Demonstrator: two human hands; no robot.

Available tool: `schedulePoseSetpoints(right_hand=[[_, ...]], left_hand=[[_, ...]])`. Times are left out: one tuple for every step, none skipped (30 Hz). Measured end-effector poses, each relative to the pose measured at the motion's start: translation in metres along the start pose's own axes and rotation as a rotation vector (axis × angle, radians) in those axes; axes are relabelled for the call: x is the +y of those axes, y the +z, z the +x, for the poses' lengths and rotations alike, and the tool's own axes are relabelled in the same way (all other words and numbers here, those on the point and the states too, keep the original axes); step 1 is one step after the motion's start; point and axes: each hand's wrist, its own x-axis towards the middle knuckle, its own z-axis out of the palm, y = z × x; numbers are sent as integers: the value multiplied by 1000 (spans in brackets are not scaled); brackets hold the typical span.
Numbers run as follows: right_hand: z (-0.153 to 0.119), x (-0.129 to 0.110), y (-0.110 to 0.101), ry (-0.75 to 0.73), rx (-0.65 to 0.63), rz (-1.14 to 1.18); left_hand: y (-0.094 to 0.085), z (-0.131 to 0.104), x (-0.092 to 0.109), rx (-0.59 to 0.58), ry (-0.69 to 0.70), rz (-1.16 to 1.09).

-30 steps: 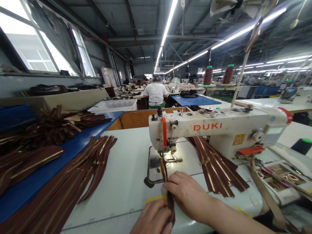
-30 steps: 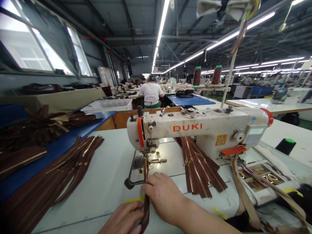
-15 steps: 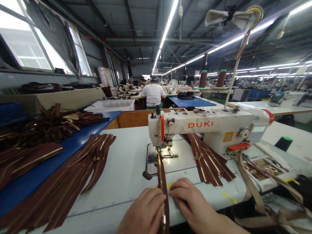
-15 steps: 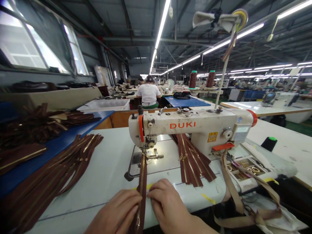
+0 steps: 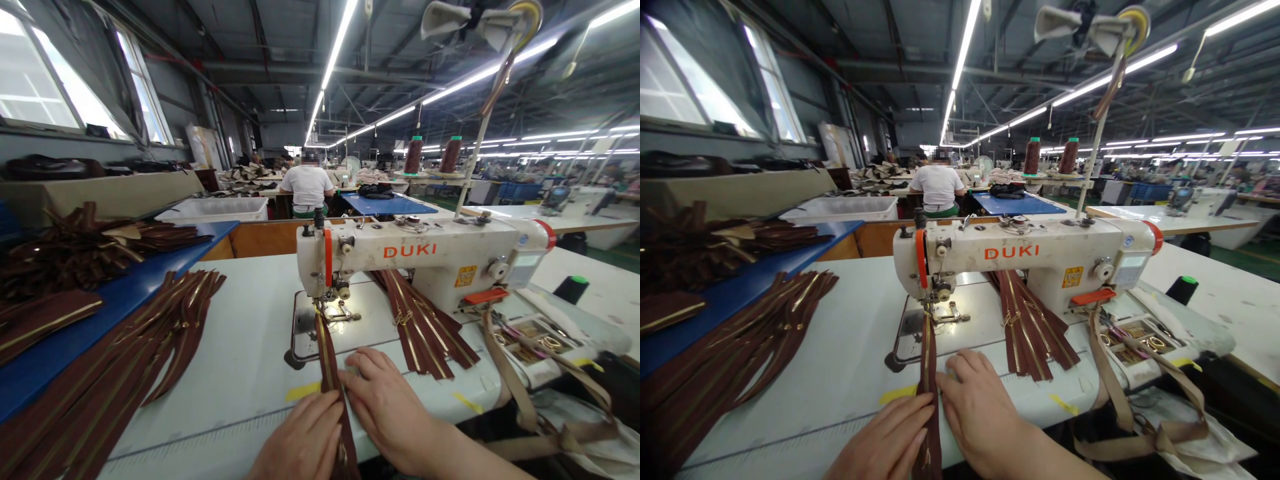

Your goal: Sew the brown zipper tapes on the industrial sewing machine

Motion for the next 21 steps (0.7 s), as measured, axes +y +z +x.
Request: schedulePoseSetpoints(right_hand=[[1, -1, 2, 32, 19, 36], [2, -2, 3, 61, 34, 72], [3, -3, 5, 88, 47, 107], [4, -4, 7, 113, 57, 142], [6, -5, 8, 137, 68, 176], [8, -5, 9, 161, 81, 208], [9, -5, 11, 183, 95, 237], [11, -6, 12, 203, 110, 263], [12, -6, 13, 219, 127, 283], [13, -6, 14, 232, 144, 299], [13, -6, 16, 238, 157, 309], [13, -6, 17, 240, 168, 314], [12, -6, 18, 239, 176, 314], [12, -7, 19, 238, 182, 309], [11, -7, 21, 238, 184, 302], [10, -8, 22, 239, 184, 292], [10, -8, 22, 241, 182, 281], [9, -8, 23, 241, 179, 269], [9, -8, 24, 239, 175, 258], [9, -8, 25, 234, 171, 246], [9, -8, 26, 228, 169, 235]], left_hand=[[2, 1, 0, 14, -1, 9], [4, 2, -1, 27, 0, 16], [6, 2, -1, 50, -5, 22], [8, 3, -2, 86, -8, 25], [10, 4, -2, 115, -13, 29], [12, 6, -3, 123, -17, 33], [12, 7, -4, 108, -18, 40], [12, 8, -5, 69, -16, 48], [12, 8, -5, 17, -7, 57], [11, 9, -6, -39, 6, 63], [10, 8, -6, -82, 17, 66], [9, 8, -6, -101, 22, 66], [9, 7, -6, -116, 20, 64], [9, 6, -6, -129, 12, 63], [9, 6, -6, -140, 5, 62], [10, 5, -5, -147, 1, 61], [11, 4, -5, -144, 1, 60], [12, 4, -5, -144, 2, 54], [12, 4, -5, -143, 5, 44], [13, 5, -6, -136, 6, 29], [14, 5, -6, -131, 1, 14]])
